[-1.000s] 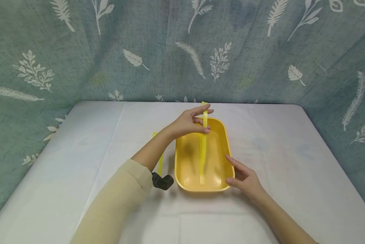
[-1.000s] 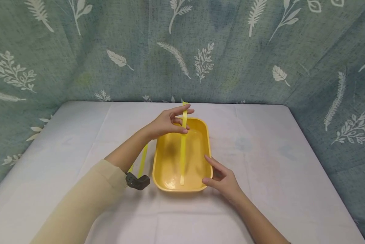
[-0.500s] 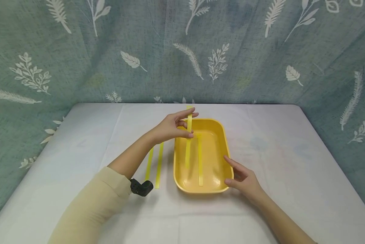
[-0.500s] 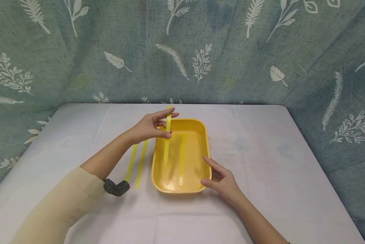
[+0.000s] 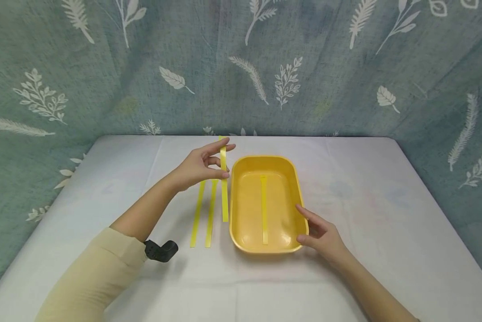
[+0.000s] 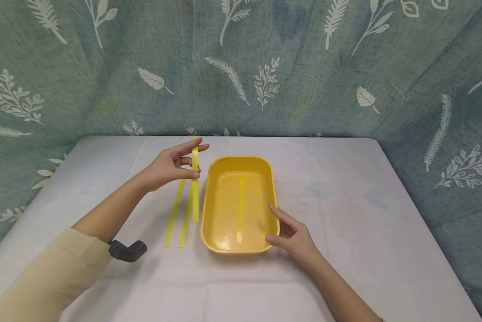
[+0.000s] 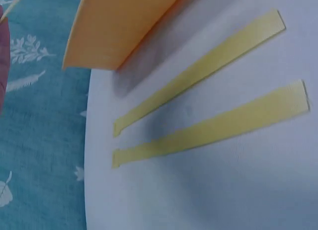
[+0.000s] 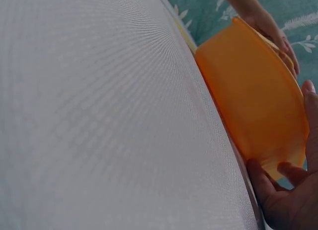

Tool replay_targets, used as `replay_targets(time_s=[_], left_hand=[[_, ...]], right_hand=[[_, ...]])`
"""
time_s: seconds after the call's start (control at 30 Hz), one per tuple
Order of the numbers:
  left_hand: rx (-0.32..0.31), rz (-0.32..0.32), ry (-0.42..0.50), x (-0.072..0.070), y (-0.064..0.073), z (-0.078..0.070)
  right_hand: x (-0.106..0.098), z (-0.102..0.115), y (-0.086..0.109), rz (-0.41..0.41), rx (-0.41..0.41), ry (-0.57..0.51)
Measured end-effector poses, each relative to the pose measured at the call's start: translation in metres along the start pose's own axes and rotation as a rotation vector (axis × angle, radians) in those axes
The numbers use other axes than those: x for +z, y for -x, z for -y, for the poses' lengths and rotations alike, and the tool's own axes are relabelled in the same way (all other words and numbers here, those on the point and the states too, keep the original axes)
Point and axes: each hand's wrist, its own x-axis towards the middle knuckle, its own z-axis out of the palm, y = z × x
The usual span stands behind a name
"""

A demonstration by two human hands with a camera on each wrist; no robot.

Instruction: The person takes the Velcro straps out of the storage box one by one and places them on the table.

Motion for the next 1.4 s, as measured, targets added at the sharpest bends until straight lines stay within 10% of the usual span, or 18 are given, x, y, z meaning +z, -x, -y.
replay_targets(time_s=[0.6, 1.07, 1.4], left_hand=[[-0.057, -0.059, 0.019, -0.04, 0.051, 0.013], [-0.146, 0.014, -0.059, -0.043, 0.089, 0.051], [-0.172, 0.043, -0.133, -0.039, 0.091, 0.079]], right_hand=[[0.0, -0.002, -0.002, 0.0, 0.042, 0.011], [-0.001, 0.0, -0.002, -0.011, 0.056, 0.039], [-0.001, -0.001, -0.001, -0.004, 0.049, 0.017]])
